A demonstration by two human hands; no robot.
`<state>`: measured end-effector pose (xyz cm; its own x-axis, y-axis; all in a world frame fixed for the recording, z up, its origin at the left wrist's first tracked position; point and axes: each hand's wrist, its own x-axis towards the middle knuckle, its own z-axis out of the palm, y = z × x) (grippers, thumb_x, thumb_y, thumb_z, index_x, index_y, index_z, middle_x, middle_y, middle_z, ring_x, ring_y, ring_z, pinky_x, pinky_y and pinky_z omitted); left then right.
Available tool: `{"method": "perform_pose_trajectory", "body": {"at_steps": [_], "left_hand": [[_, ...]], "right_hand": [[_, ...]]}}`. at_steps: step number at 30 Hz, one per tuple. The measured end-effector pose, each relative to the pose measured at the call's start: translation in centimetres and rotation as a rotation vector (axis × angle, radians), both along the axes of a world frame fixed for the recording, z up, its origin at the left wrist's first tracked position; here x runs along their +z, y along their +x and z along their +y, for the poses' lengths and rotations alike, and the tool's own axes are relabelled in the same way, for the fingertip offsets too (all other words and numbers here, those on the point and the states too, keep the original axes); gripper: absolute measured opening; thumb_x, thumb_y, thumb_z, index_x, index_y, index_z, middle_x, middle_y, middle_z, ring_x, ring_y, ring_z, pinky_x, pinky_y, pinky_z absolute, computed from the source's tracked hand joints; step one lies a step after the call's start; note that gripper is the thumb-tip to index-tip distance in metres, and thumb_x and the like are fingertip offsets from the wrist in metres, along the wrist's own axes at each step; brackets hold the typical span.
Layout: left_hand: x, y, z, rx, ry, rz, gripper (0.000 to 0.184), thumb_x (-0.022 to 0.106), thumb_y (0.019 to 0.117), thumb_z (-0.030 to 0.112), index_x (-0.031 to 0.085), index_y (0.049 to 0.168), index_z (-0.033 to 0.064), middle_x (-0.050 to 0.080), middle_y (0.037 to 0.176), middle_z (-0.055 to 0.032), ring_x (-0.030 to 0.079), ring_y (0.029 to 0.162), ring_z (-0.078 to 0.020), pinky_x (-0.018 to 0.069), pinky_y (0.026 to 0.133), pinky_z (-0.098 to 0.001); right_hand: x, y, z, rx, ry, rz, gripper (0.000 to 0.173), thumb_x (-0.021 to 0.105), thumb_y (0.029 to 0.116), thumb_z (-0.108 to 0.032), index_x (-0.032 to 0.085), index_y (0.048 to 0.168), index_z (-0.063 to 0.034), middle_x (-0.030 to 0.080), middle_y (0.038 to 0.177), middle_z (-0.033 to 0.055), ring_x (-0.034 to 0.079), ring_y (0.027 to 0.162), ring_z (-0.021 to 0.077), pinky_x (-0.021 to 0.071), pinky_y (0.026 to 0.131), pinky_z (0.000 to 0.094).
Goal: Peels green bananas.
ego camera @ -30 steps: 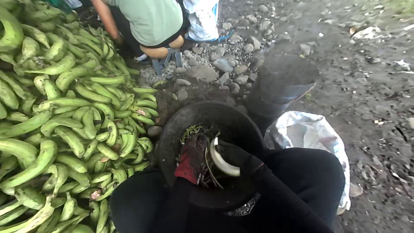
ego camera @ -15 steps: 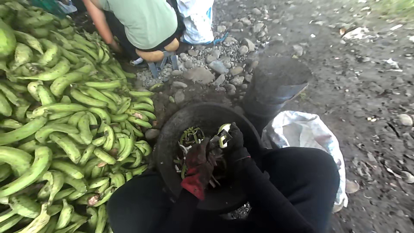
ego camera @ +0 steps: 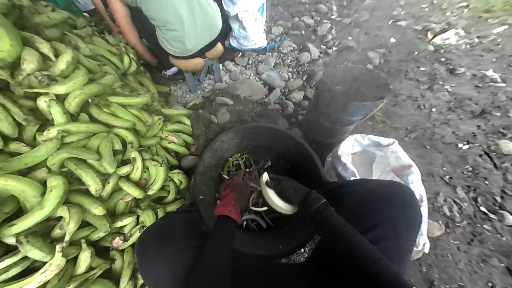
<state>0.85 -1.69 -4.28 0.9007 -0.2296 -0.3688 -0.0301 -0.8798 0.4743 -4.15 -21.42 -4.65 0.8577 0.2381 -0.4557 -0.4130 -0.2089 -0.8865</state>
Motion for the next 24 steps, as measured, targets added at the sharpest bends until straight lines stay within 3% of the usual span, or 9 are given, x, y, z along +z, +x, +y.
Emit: {"method": "perform_pose_trajectory", "body": {"at_steps": [1, 3, 5, 7, 12, 15, 19, 22, 24], "left_hand": [[0.0, -0.4, -0.1, 0.003, -0.055, -0.037, 0.042, 0.043, 0.1090, 0.033, 0.057, 0.145, 0.0179, 0.064, 0.138, -0.0112, 0.060, 0.129, -0.0265, 0.0448, 0.111, -0.0496], [-0.1, -1.5, -0.2, -0.059, -0.226, -0.159, 0.038, 0.047, 0.1078, 0.031, 0.061, 0.141, 0.0170, 0.068, 0.131, -0.0098, 0.064, 0.122, -0.0228, 0.0490, 0.108, -0.0452], [-0.9, -3.1, -0.6, -0.180, -0.372, -0.347, 0.038, 0.054, 0.1048, 0.031, 0.065, 0.137, 0.0147, 0.071, 0.124, -0.0090, 0.067, 0.117, -0.0212, 0.0526, 0.105, -0.0431], [-1.0, -4.4, -0.9, -0.294, -0.416, -0.509, 0.040, 0.057, 0.1026, 0.037, 0.067, 0.135, 0.0160, 0.073, 0.120, -0.0095, 0.069, 0.113, -0.0238, 0.0553, 0.100, -0.0459], [-0.5, -5.3, -0.7, -0.351, -0.347, -0.573, 0.045, 0.063, 0.0955, 0.043, 0.066, 0.137, 0.0254, 0.070, 0.121, -0.0156, 0.067, 0.110, -0.0352, 0.0509, 0.097, -0.0583], [-0.5, -5.0, -0.8, -0.321, -0.334, -0.564, 0.046, 0.065, 0.0941, 0.040, 0.066, 0.138, 0.0251, 0.069, 0.123, -0.0170, 0.066, 0.112, -0.0373, 0.0499, 0.098, -0.0601], [-0.7, -4.9, -1.2, -0.266, -0.333, -0.547, 0.046, 0.063, 0.0956, 0.039, 0.064, 0.139, 0.0249, 0.069, 0.123, -0.0149, 0.066, 0.111, -0.0345, 0.0518, 0.096, -0.0571], [-1.1, -4.4, -1.6, -0.110, -0.370, -0.480, 0.044, 0.060, 0.0989, 0.040, 0.065, 0.138, 0.0190, 0.070, 0.123, -0.0144, 0.066, 0.114, -0.0307, 0.0529, 0.099, -0.0514], [-0.8, -3.7, -1.7, 0.011, -0.361, -0.360, 0.044, 0.057, 0.1017, 0.039, 0.064, 0.139, 0.0170, 0.069, 0.125, -0.0129, 0.065, 0.118, -0.0274, 0.0511, 0.104, -0.0478]], "right_hand": [[0.0, 0.1, 0.1, -0.160, 0.033, 0.016, 0.041, 0.038, 0.1106, -0.026, 0.054, 0.142, -0.0051, 0.065, 0.126, 0.0109, 0.064, 0.109, 0.0134, 0.0522, 0.097, 0.0328], [-0.4, 0.8, 0.5, -0.544, 0.335, 0.096, 0.042, 0.030, 0.1129, -0.032, 0.060, 0.122, -0.0045, 0.068, 0.094, 0.0073, 0.066, 0.079, 0.0132, 0.0575, 0.069, 0.0295], [-0.7, 1.7, -0.2, -0.727, 0.679, 0.192, 0.053, 0.024, 0.1112, -0.046, 0.060, 0.102, -0.0081, 0.064, 0.075, 0.0055, 0.063, 0.064, 0.0147, 0.0562, 0.057, 0.0317], [-0.2, 2.3, -1.1, -0.730, 0.893, 0.269, 0.058, 0.020, 0.1095, -0.049, 0.057, 0.092, -0.0085, 0.061, 0.069, 0.0053, 0.061, 0.057, 0.0141, 0.0548, 0.052, 0.0296], [0.6, 2.2, -2.4, -0.622, 1.002, 0.233, 0.055, 0.015, 0.1101, -0.030, 0.055, 0.081, -0.0052, 0.058, 0.062, 0.0028, 0.058, 0.050, 0.0074, 0.0516, 0.046, 0.0183], [0.3, 2.1, -1.9, -0.680, 0.882, 0.159, 0.052, 0.019, 0.1113, -0.025, 0.056, 0.082, -0.0046, 0.059, 0.061, 0.0030, 0.059, 0.052, 0.0085, 0.0526, 0.049, 0.0204], [-1.2, 1.6, 0.0, -0.701, 0.833, 0.093, 0.052, 0.020, 0.1112, -0.033, 0.059, 0.090, -0.0077, 0.065, 0.070, 0.0029, 0.064, 0.062, 0.0101, 0.0568, 0.057, 0.0254], [-2.0, 0.4, 1.8, -0.627, 0.492, -0.191, 0.034, 0.032, 0.1096, -0.017, 0.058, 0.121, 0.0006, 0.066, 0.096, 0.0043, 0.064, 0.085, 0.0058, 0.0563, 0.078, 0.0236], [-1.0, -0.2, 3.2, -0.570, 0.241, -0.234, 0.037, 0.033, 0.1101, -0.019, 0.054, 0.131, 0.0032, 0.066, 0.106, 0.0064, 0.063, 0.094, 0.0047, 0.0546, 0.086, 0.0226]]}}
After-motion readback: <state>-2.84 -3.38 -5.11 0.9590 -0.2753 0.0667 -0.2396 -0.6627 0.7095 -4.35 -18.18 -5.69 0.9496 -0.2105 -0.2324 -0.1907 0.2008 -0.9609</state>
